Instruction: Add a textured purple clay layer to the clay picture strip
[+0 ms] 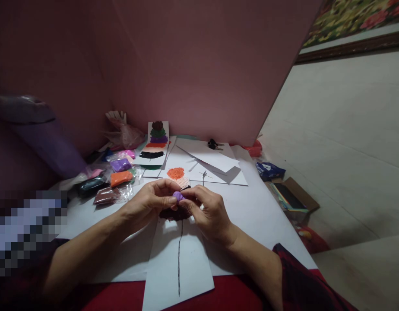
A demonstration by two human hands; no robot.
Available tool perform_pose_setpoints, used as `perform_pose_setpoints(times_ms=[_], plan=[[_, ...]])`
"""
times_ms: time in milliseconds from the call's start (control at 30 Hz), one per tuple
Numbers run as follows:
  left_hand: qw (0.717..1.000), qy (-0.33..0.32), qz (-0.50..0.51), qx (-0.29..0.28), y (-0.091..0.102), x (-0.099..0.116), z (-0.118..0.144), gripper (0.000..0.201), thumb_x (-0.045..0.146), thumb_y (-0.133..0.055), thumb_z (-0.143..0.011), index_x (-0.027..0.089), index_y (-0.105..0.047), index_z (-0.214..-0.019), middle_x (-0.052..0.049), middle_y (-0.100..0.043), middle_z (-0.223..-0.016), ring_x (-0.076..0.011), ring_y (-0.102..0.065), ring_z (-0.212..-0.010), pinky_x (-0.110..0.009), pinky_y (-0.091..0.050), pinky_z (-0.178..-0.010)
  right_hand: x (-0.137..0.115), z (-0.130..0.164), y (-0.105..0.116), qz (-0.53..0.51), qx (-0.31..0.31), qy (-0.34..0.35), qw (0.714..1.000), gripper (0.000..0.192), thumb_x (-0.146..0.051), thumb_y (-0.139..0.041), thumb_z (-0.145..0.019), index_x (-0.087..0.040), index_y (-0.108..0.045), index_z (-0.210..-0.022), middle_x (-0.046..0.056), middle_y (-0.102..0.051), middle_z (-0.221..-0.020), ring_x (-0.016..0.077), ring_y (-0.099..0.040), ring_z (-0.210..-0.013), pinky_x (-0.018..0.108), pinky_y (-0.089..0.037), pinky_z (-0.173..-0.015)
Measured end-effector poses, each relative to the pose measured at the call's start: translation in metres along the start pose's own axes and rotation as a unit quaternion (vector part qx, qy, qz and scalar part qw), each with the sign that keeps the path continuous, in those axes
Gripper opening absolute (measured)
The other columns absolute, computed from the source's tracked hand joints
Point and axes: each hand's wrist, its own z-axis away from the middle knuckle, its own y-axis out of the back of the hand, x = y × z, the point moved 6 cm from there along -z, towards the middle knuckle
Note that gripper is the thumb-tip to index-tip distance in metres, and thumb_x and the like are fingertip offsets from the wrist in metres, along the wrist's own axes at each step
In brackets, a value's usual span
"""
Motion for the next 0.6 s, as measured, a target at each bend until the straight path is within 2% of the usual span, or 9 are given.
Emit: perform_pose_setpoints(times_ms=[267, 467, 600], plan=[[1.0, -0.008, 0.009, -0.005, -0.001, 0.001, -0.001, 0.028, 0.02, -0.085, -0.059, 0.011, -0.066, -0.077, -0.002, -0.067, -0.062, -0.01, -0.06, -0.054, -0.021, -0.043, -0.055, 0.007, 0.003, -0.001, -0.031, 0.006, -0.028, 0.999, 0.013, -0.019, -0.067, -0.084, -0.023, -0.066, -0.097, 0.0, -0.064, -0.077, 0.0144, -0.059, -0.065, 0.029, -0.05, -0.062], [1.0, -0.007, 0.015, -0.01, -0.002, 0.0, -0.001, 0.028, 0.02, -0.085, -0.059, 0.01, -0.066, -0.077, -0.003, -0.069, -0.064, -0.0095, -0.061, -0.056, -0.021, -0.046, -0.058, -0.002, 0.002, 0.0, -0.008, 0.008, 0.034, 0.999, 0.013, -0.018, -0.065, -0.085, -0.024, -0.068, -0.096, 0.003, -0.065, -0.082, 0.0165, -0.061, -0.071, 0.029, -0.051, -0.06], [1.0, 0.003, 0.01, -0.015, -0.002, -0.002, -0.001, 0.029, 0.023, -0.085, -0.062, 0.01, -0.066, -0.079, -0.005, -0.07, -0.069, -0.0109, -0.063, -0.058, -0.023, -0.048, -0.06, -0.003, 0.001, 0.001, -0.009, 0.007, 0.043, 0.999, 0.009, -0.018, -0.064, -0.086, -0.024, -0.067, -0.092, 0.004, -0.065, -0.083, 0.0181, -0.062, -0.073, 0.029, -0.051, -0.058]])
